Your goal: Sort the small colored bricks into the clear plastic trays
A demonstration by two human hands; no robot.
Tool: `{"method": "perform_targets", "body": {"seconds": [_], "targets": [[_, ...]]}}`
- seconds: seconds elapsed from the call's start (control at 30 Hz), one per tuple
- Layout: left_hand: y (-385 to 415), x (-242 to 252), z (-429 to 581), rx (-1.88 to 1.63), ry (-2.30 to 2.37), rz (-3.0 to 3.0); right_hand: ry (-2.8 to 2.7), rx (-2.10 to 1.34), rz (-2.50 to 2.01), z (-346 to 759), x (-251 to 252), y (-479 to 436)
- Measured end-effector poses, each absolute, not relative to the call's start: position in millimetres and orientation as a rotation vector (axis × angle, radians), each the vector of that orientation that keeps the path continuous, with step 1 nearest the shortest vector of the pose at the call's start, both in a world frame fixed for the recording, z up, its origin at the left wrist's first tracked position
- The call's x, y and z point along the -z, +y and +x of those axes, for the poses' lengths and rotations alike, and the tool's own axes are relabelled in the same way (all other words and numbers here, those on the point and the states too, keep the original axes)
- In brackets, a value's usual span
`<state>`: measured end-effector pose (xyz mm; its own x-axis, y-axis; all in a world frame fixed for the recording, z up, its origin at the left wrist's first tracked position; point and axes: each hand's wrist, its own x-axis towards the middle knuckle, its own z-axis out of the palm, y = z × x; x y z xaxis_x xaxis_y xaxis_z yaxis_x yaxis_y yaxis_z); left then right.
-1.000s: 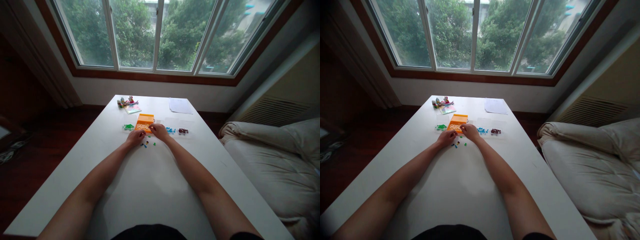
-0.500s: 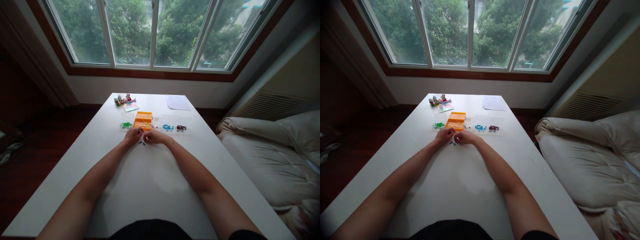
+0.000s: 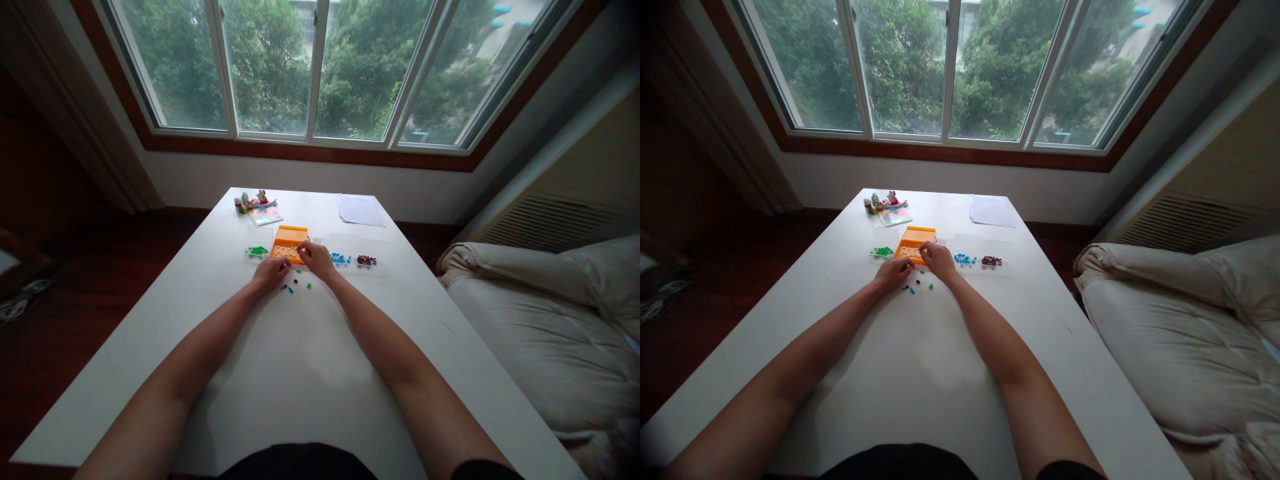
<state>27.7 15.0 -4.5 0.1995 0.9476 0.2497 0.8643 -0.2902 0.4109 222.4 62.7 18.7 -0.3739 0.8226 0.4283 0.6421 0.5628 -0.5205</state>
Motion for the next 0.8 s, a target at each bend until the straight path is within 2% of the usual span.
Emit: {"method": "perform_targets", "body": {"seconds": [0.27,0.57,0.8], "targets": [[17,0,25,-0.661,1.715,2.268,-2.149,-0.356,-1.237,233,-17,69],[18,1,22,-0.641,1.656,2.288,-2.567,-0.601,-1.139,253,-28,57],[16,-5,21,-0.617,1.637,2.264,-2.656,-0.378,-1.233,246,-27,47]]}}
